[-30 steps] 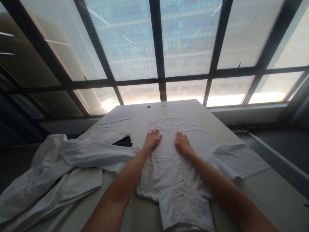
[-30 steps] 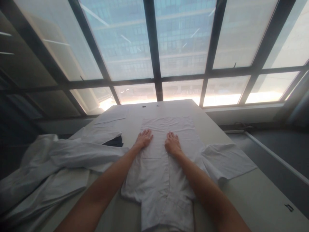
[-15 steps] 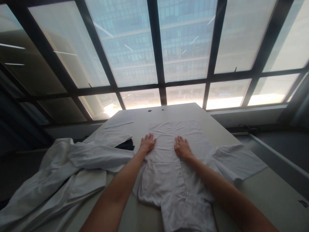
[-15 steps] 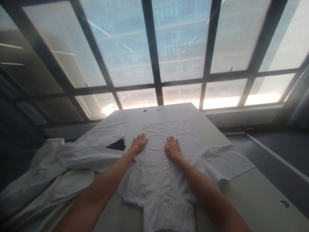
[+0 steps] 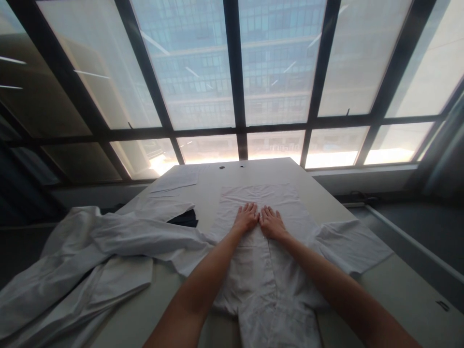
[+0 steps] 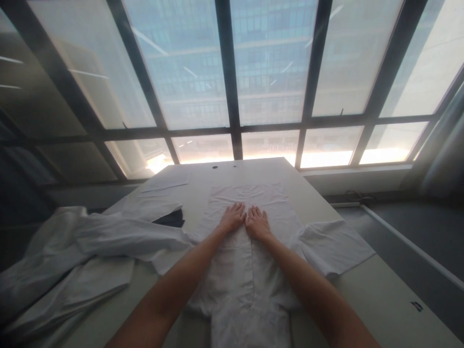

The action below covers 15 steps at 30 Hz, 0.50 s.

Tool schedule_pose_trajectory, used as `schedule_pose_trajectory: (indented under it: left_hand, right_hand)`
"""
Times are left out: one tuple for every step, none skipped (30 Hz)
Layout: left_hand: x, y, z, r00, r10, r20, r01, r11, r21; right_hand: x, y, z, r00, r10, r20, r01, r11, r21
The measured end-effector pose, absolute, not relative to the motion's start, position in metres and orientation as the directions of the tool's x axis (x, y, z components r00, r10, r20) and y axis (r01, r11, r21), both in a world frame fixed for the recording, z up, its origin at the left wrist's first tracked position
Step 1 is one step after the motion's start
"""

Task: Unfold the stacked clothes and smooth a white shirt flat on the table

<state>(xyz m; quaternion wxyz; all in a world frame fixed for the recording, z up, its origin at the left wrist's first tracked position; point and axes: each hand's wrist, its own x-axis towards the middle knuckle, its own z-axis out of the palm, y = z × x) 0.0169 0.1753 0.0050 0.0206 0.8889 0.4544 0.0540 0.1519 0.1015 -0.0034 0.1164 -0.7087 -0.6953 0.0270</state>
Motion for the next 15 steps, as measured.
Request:
schedule_pose_trajectory:
  left_hand:
    - [0.016, 0.175, 0.004, 0.580, 0.810, 0.082, 0.806, -0.586, 0.086]
    - [0.015, 0.176, 0.003, 0.579, 0.811, 0.085, 0.806, -0.585, 0.086]
    - [0.013, 0.176, 0.002, 0.579, 0.811, 0.084, 0.807, -0.585, 0.087]
    - [0.013, 0.176, 0.002, 0.578, 0.812, 0.082, 0.807, -0.584, 0.090]
    - [0.012, 0.176, 0.002, 0.578, 0.813, 0.078, 0.807, -0.583, 0.092]
    - [0.013, 0.176, 0.002, 0.578, 0.813, 0.075, 0.807, -0.583, 0.096]
    - [0.013, 0.176, 0.002, 0.579, 0.812, 0.073, 0.806, -0.583, 0.100]
    - [0.014, 0.176, 0.002, 0.579, 0.812, 0.071, 0.805, -0.584, 0.105]
    - [0.015, 0.175, 0.002, 0.579, 0.812, 0.072, 0.805, -0.584, 0.109]
    - [0.015, 0.175, 0.001, 0.578, 0.812, 0.074, 0.805, -0.583, 0.112]
    - [0.016, 0.175, 0.001, 0.576, 0.814, 0.077, 0.805, -0.582, 0.116]
    - [0.016, 0.175, 0.000, 0.574, 0.815, 0.081, 0.806, -0.580, 0.119]
    - [0.016, 0.175, 0.000, 0.572, 0.816, 0.086, 0.807, -0.578, 0.122]
    - [0.016, 0.175, -0.001, 0.571, 0.816, 0.090, 0.807, -0.578, 0.124]
    - [0.016, 0.175, -0.001, 0.570, 0.816, 0.094, 0.807, -0.577, 0.126]
  right_hand:
    - [0.159, 0.106, -0.003, 0.032, 0.994, 0.106, 0.980, -0.011, -0.200]
    - [0.169, 0.111, -0.002, 0.039, 0.995, 0.090, 0.981, -0.021, -0.195]
    - [0.181, 0.117, -0.002, 0.057, 0.996, 0.074, 0.981, -0.042, -0.188]
    - [0.195, 0.122, -0.001, 0.085, 0.995, 0.056, 0.981, -0.074, -0.179]
    - [0.211, 0.126, -0.001, 0.125, 0.992, 0.035, 0.979, -0.118, -0.168]
    - [0.229, 0.130, -0.001, 0.175, 0.984, 0.016, 0.974, -0.170, -0.152]
    - [0.246, 0.133, -0.001, 0.223, 0.975, 0.002, 0.966, -0.220, -0.135]
    - [0.264, 0.135, -0.001, 0.267, 0.964, -0.002, 0.957, -0.265, -0.116]
    - [0.280, 0.137, -0.002, 0.314, 0.950, -0.001, 0.945, -0.312, -0.102]
    - [0.294, 0.137, -0.002, 0.358, 0.934, -0.007, 0.930, -0.357, -0.093]
    - [0.306, 0.138, -0.002, 0.400, 0.916, -0.013, 0.912, -0.400, -0.087]
    - [0.315, 0.138, -0.002, 0.441, 0.898, -0.013, 0.894, -0.440, -0.083]
    - [0.320, 0.140, -0.001, 0.476, 0.879, 0.002, 0.877, -0.474, -0.079]
    - [0.321, 0.141, -0.001, 0.501, 0.865, 0.036, 0.864, -0.497, -0.076]
    - [0.318, 0.143, 0.000, 0.512, 0.856, 0.077, 0.859, -0.506, -0.076]
